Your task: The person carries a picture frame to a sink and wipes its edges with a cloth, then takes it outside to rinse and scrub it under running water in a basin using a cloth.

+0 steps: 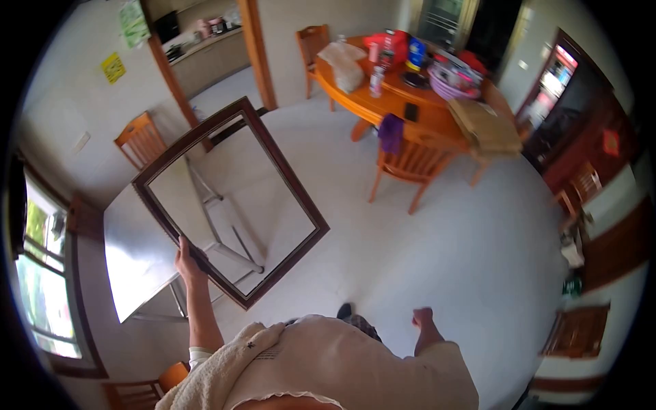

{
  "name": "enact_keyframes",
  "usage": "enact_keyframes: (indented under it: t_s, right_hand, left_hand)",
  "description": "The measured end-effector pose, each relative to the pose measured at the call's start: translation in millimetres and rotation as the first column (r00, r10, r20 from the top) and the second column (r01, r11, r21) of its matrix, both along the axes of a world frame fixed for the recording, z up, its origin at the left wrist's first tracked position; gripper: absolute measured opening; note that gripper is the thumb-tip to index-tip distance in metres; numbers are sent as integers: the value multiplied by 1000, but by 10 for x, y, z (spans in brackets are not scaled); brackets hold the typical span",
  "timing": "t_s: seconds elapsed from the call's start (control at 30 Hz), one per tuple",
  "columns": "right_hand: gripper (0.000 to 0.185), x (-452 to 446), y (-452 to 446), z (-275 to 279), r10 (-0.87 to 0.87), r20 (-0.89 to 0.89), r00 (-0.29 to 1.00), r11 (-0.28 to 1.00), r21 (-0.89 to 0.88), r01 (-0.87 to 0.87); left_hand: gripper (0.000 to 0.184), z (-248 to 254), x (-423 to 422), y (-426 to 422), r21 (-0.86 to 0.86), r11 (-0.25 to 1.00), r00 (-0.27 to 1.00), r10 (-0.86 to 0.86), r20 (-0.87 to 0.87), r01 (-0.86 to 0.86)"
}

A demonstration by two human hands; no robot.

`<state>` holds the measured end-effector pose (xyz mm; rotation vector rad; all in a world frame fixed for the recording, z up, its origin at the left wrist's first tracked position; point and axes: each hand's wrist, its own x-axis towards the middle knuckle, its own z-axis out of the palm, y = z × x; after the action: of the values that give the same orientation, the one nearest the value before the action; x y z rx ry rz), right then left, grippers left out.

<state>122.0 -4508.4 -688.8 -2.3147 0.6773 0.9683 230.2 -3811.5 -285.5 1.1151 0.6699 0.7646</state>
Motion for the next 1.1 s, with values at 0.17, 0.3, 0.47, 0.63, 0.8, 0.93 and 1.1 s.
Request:
enact_keyframes:
  t_s: [0.17, 0.3, 0.47, 0.63, 0.8, 0.93, 1.1]
  right_hand:
    - [17, 3536, 1890, 1808, -149, 393, 907, 915, 403, -24]
    - [8, 5195, 3055, 2227, -101, 561, 822, 796, 541, -272]
    - [4, 6079, 3247, 1414, -33, 306, 951, 804, 574, -157]
    - [25, 6505, 3004, 840, -368, -120, 922, 818, 428, 383]
    - [16, 7680, 3178, 328, -225, -68, 972, 897, 375, 234]
    - [10, 9792, 3864, -154, 936, 277, 218, 263, -138, -955]
    - [12, 12610, 6123, 1029, 335, 319, 887, 841, 324, -434]
  left_hand:
    - [38, 75, 1172, 364, -2, 988, 985, 152, -79, -153]
    - [39, -143, 2418, 875, -32, 984, 983, 172, -60, -174]
    - [39, -179, 4116, 1449, -52, 983, 980, 173, -97, -178]
    - [40, -78, 5776, 2146, -5, 986, 973, 162, -163, -165]
    - [37, -112, 7147, 2694, 22, 987, 979, 160, -129, -159]
    - [37, -91, 8602, 3206, 111, 966, 951, 249, -182, -232]
    - [35, -158, 9826, 4117, 84, 965, 947, 262, -187, -250]
